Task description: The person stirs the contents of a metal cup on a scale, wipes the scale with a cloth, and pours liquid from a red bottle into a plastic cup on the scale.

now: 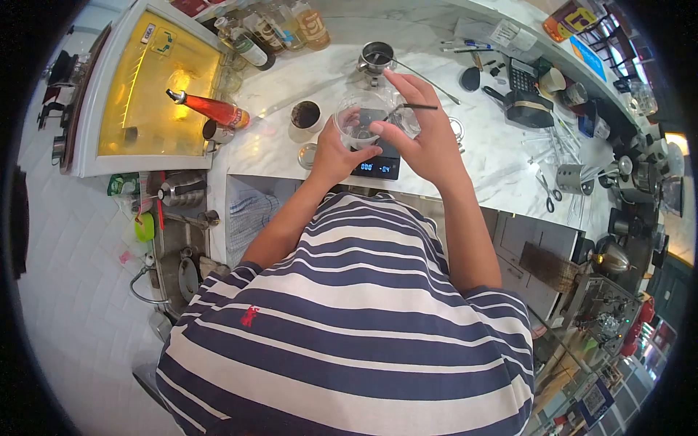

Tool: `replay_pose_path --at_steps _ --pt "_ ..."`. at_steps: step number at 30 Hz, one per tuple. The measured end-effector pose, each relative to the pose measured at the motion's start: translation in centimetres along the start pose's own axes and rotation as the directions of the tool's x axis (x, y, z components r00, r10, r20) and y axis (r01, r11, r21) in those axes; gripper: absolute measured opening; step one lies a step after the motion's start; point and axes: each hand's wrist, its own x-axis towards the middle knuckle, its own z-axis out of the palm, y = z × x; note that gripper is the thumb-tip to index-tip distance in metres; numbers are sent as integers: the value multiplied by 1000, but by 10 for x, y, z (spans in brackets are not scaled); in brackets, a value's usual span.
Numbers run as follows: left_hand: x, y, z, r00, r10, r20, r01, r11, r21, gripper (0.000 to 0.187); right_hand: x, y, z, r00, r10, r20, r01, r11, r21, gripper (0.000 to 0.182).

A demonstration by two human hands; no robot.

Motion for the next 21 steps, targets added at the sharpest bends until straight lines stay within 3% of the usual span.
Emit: replay_pose_path --at_steps 2,5,9,13,21 --pt "-3 -2 9 1000 -11 13 11 1000 -11 91 -15 9 -3 998 -7 -60 8 1000 17 74" --pt "-8 -8 20 999 -28 31 28 1000 15 92 -43 23 2 975 152 -160 -121 975 184 71" --pt "-14 -24 31 999 35 31 -38 994 99 89 -76 36 11 929 314 -196 -218 892 395 68" --pt "-17 -31 36 998 43 47 -51 983 175 87 -97 43 5 890 417 -186 -292 833 470 66" --pt "-18 -38 41 997 2 73 -19 974 227 86 -116 41 -16 815 443 -373 -206 824 527 65"
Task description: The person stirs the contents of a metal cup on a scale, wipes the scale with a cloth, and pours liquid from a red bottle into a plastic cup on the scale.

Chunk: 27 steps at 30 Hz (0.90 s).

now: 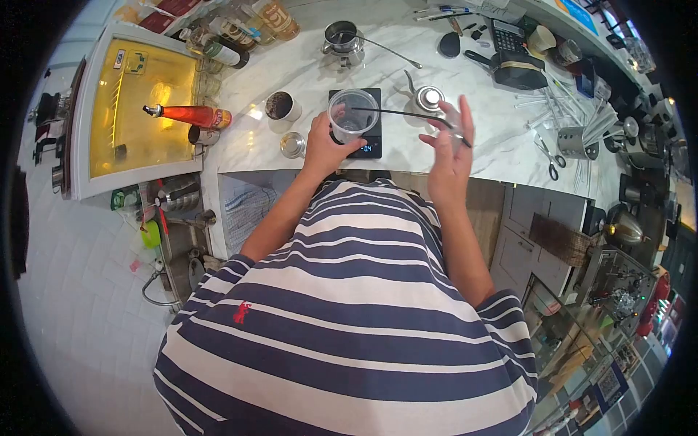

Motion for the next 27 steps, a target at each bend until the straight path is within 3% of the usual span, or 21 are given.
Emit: replay_pose_path --at_steps 5,9,12,16,20,24,27 --pt "0 4 4 999 -45 22 46 998 -41 83 -15 -18 -19 966 140 -217 -74 955 287 68" --pt "0 -3 5 997 -72 -11 72 997 -10 84 -26 -3 -40 893 315 -322 -180 905 386 67" --pt "2 -12 6 997 -69 -25 69 998 4 86 -29 38 -50 776 507 -376 -290 815 501 67" --pt "0 -14 7 996 -89 -1 89 996 25 91 -25 80 -58 665 682 -303 -352 644 679 76" --pt "-1 -12 4 995 -102 17 101 994 27 91 -20 111 -60 634 750 -191 -417 539 732 81" --pt "-2 -13 2 993 -118 30 116 991 63 90 -14 121 -56 512 850 -127 -558 441 703 96" --pt "-3 -16 3 991 -134 31 132 990 52 91 -14 125 -58 519 853 -45 -703 457 546 100"
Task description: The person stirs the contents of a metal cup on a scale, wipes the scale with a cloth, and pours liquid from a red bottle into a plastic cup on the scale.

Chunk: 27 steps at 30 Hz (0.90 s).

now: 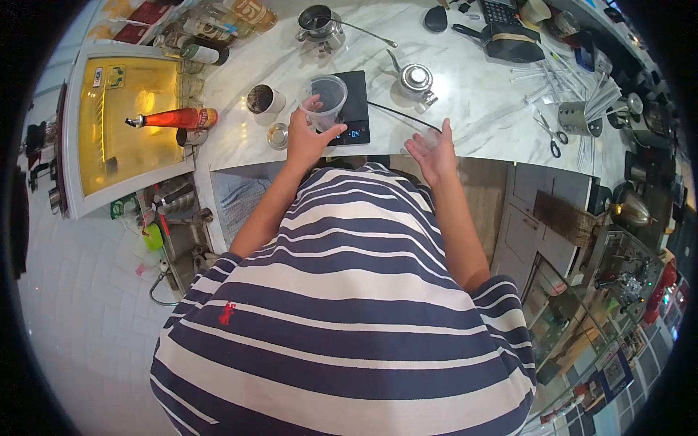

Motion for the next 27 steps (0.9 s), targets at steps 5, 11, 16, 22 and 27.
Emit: replay_pose_path --at_steps 5,11,16,22,27 --pt "1 -3 2 1000 1 6 -1 1000 -22 91 10 -3 -3 1000 -5 -10 3 985 -170 99" --pt "5 2 1 1000 -14 12 14 999 -31 92 8 -20 -16 996 -56 -71 36 967 -253 89" --pt "8 -1 9 1000 -12 -8 11 993 -120 90 2 -29 -20 978 -210 -13 198 938 -286 73" --pt "11 0 11 999 -21 36 25 993 -116 92 -16 -39 -12 881 -473 12 443 816 -370 63" --pt "10 6 11 998 -24 55 29 995 -91 90 -28 -47 -2 716 -683 141 639 562 -524 74"
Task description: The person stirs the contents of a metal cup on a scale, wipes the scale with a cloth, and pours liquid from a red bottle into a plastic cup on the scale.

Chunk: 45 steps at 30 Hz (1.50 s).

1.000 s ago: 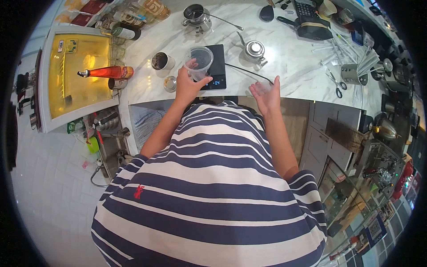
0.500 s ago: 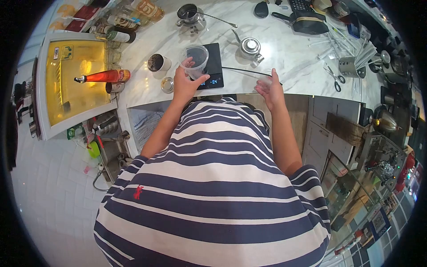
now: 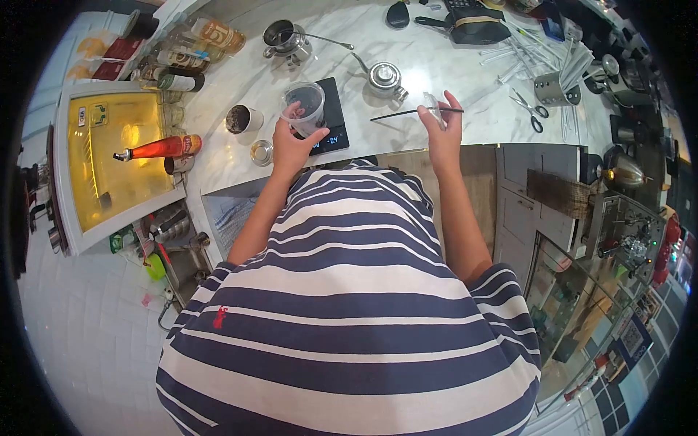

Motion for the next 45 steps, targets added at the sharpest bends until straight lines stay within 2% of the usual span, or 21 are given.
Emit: replay_pose_path --at_steps 4,7,10,11,14,18,25,28,31,38,41,45 --pt "1 1 1 1000 3 -9 -3 1000 -27 89 4 -8 5 982 -185 -25 181 976 -122 89" --pt "1 1 1 1000 5 -18 -6 1000 -18 89 8 -14 11 973 -229 -36 227 972 -60 90" --pt "2 -1 0 999 7 -31 -7 1000 -22 89 18 -23 11 977 -202 -69 209 971 112 90" --pt "2 -2 0 999 5 -35 -6 1000 -19 88 19 -28 9 973 -217 -77 225 967 120 92" --pt "3 -4 1 999 2 -48 -4 1000 -24 88 23 -44 6 923 -383 -38 377 920 -109 93" --pt "5 -3 4 998 2 -62 -5 999 -53 90 28 -58 5 884 -466 32 448 826 -341 95" --pt "12 -4 6 997 15 -79 -22 996 -88 89 40 -56 6 882 -471 30 458 839 -295 92" --pt "16 -3 6 996 27 -86 -33 996 -78 89 43 -38 3 878 -477 48 452 790 -415 90" --pt "16 -1 5 995 35 -89 -40 998 -56 89 50 8 -2 840 -529 122 496 656 -569 88" --pt "11 -22 8 989 87 -123 -95 994 -61 88 74 70 9 895 -418 154 396 590 -703 85" --pt "8 -11 1 992 66 -103 -66 998 5 88 85 63 18 929 -329 171 350 624 -699 86" --pt "7 -9 -2 993 49 -105 -47 999 24 88 92 65 23 913 -333 237 397 580 -711 88"
